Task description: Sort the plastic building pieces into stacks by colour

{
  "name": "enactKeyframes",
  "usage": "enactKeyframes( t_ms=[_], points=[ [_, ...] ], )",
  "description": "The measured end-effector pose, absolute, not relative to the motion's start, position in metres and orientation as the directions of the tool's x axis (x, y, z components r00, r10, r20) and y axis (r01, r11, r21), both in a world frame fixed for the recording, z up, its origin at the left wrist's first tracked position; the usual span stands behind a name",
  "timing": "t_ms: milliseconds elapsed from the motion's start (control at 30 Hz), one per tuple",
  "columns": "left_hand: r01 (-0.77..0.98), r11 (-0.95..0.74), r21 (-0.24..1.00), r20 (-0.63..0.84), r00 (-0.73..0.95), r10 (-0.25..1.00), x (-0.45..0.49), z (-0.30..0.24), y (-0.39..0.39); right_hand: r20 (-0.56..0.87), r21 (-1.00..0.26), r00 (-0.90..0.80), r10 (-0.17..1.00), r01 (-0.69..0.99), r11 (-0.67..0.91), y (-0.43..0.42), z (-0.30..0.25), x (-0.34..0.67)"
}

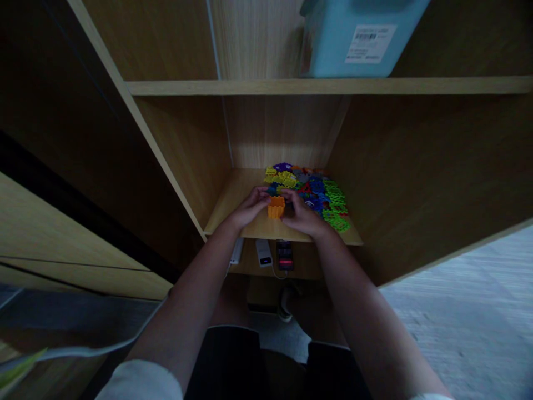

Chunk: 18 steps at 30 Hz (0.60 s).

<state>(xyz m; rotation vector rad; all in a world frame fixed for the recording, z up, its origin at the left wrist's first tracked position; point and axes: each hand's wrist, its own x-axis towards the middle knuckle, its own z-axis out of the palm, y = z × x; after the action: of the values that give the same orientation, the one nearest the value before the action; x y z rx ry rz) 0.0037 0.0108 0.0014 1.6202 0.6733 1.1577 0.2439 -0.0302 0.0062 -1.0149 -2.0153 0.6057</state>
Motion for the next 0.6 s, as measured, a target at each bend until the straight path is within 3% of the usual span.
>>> enactKeyframes(
  t_ms=[600],
  points=[
    [-0.112,-0.271,0.956,0.293,0.288,0.912,0.0033,0.0028,0.0075,0.377,-0.571,-0.292,0.879,0.674,0.469,-0.0377,0.0109,0.2336]
  ],
)
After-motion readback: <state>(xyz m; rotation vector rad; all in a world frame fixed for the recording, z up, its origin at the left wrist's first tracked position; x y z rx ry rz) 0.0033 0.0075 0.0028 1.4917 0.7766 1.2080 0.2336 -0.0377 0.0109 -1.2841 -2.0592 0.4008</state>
